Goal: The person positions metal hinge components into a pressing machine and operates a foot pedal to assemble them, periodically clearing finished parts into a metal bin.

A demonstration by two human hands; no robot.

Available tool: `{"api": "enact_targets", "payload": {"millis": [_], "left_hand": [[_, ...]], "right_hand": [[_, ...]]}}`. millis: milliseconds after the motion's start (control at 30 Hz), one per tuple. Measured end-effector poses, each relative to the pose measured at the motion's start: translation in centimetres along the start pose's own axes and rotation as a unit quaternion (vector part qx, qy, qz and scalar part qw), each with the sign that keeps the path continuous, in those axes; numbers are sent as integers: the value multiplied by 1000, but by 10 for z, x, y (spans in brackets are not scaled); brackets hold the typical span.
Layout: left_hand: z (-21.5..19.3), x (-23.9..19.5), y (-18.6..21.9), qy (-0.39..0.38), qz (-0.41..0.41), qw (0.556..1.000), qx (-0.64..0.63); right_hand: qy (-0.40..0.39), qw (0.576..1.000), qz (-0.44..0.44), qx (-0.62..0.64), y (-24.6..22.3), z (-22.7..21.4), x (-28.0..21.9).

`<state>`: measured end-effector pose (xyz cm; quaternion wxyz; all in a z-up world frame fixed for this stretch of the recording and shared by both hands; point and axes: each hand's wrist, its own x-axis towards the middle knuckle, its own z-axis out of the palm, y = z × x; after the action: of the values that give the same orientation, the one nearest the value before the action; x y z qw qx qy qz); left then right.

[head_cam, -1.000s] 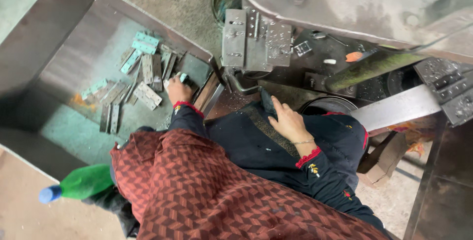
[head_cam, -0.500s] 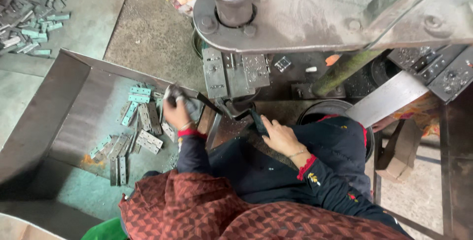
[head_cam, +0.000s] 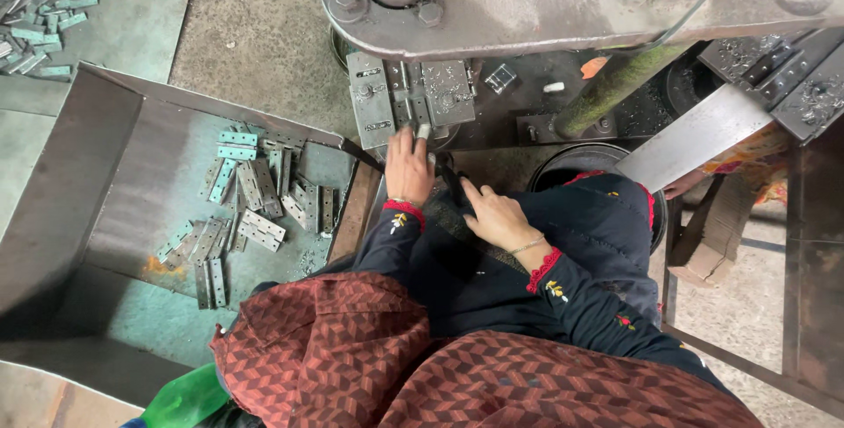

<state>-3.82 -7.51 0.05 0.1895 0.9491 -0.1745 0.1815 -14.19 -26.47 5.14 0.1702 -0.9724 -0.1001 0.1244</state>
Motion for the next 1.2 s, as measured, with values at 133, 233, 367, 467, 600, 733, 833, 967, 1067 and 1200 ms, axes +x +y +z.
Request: {"api": "enact_targets", "payload": {"millis": [133,233,367,467,600,733,833,967,1067,1200], "left_hand": [[1,-1,-4,15,-79,994,74],[11,6,-6,12,-71,991,113],[22,26,-10,-6,-87,988,126],[23,37,-11,-7,-102,988,120],[17,40,-8,-32,-101,987,122],[13,34,-8,8,-98,991,96],[17,26,-9,32,-87,990,104],[25,34,-20,2,-94,989,112],[32,44,-30,-46,-95,989,107],[29,62,-34,-8,-83,993,83]], "right_hand": [[-9,1000,2,6,-2,-3,0],[-27,1000,3,5,-4,-8,-2],[-41,999,12,6,-6,-12,0],[-28,999,16,-1,-3,-5,2],[-18,999,29,8,13,27,1],[10,997,54,46,27,68,-9],[26,997,39,54,32,69,-7],[-24,999,41,16,21,35,0],[-22,999,39,-5,17,26,11],[-25,998,53,9,26,59,0]]}}
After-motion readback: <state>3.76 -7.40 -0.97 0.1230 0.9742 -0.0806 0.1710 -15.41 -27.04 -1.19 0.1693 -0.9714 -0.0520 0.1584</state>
